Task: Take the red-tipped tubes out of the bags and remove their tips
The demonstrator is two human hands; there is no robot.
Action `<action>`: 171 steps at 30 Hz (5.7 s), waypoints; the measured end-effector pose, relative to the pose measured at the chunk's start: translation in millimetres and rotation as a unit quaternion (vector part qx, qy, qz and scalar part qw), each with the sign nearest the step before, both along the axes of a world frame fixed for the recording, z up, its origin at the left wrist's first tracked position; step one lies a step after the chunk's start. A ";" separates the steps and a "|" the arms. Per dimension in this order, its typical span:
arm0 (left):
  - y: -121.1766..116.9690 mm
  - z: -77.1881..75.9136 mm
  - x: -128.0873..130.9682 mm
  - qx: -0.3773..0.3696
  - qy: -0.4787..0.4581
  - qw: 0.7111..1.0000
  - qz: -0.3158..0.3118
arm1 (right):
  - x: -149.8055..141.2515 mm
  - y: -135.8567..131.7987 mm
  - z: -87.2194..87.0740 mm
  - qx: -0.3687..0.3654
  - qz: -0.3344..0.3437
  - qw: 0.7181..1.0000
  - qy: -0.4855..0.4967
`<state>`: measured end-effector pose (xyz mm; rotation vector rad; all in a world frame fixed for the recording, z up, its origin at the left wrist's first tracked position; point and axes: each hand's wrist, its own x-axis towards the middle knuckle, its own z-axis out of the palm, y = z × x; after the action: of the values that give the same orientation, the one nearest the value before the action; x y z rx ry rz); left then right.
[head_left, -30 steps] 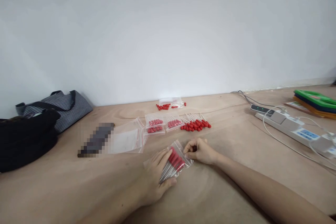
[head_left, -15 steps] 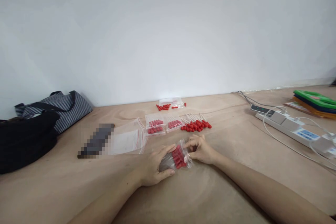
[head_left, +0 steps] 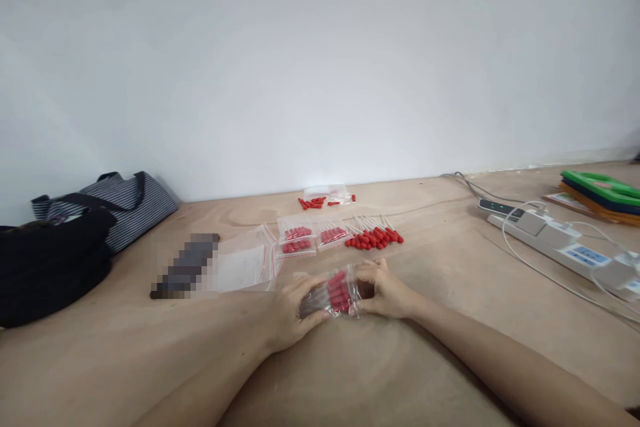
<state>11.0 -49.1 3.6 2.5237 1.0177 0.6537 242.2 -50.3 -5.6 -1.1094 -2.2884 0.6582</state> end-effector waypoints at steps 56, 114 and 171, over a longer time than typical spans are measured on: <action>15.0 3.7 -22.2 -0.093 0.017 0.994 0.063 | 32.1 15.8 1.2 -0.008 0.037 0.999 0.032; 14.0 2.4 -21.7 -0.034 0.016 0.999 0.028 | 0.1 68.0 0.5 0.200 -0.323 0.906 -0.187; 6.2 4.3 -9.9 -0.090 0.077 0.993 0.028 | 95.8 51.2 -0.1 0.017 -0.359 0.851 0.384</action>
<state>1.1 -42.9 7.9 2.4238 1.1485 0.3662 338.0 0.9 -5.7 -1.2633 -1.0896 0.5888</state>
